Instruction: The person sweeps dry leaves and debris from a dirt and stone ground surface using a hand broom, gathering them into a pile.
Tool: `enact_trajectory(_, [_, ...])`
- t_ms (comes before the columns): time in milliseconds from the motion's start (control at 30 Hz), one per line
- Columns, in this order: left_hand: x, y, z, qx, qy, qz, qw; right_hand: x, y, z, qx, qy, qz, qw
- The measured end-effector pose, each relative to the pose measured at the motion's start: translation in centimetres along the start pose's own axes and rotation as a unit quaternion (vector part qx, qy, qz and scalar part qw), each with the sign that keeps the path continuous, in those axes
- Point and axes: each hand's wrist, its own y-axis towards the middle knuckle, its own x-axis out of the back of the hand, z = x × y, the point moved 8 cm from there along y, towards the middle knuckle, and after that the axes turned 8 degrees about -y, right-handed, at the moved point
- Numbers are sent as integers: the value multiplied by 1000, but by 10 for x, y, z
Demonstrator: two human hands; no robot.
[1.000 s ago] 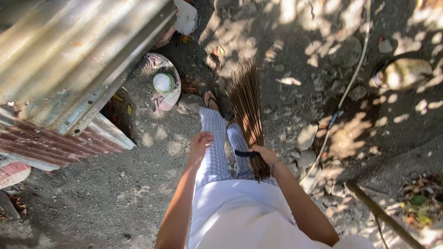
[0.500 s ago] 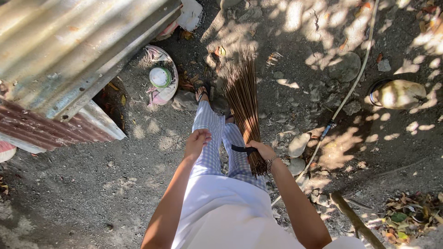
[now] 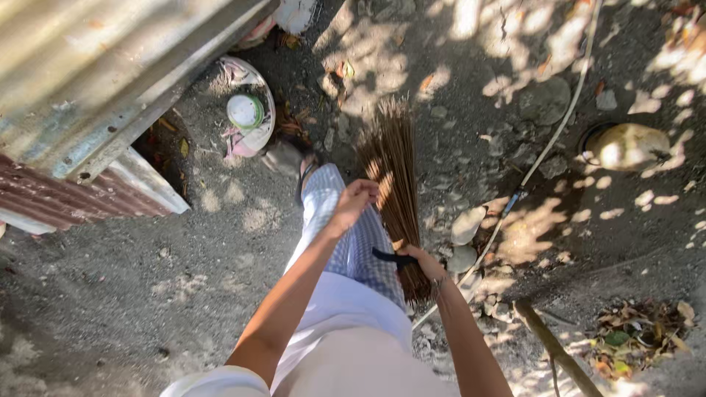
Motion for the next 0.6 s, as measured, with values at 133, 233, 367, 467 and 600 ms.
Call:
enact_trajectory(133, [-34, 17, 2, -9, 30, 26, 999, 0, -14, -1, 35, -41, 38, 998])
enact_trajectory(233, [-67, 34, 13, 13, -165, 106, 981, -3, -12, -4, 18, -58, 31, 998])
enact_trajectory(367, [-34, -3, -3, -1, 18, 41, 999, -19, 7, 12, -13, -50, 48, 998])
enact_trajectory(467, [13, -22, 2, 41, 31, -14, 999, -35, 28, 34, -12, -98, 61, 993])
enact_trajectory(600, [96, -34, 33, -12, -69, -98, 993, -63, 54, 60, -22, -112, 71, 991])
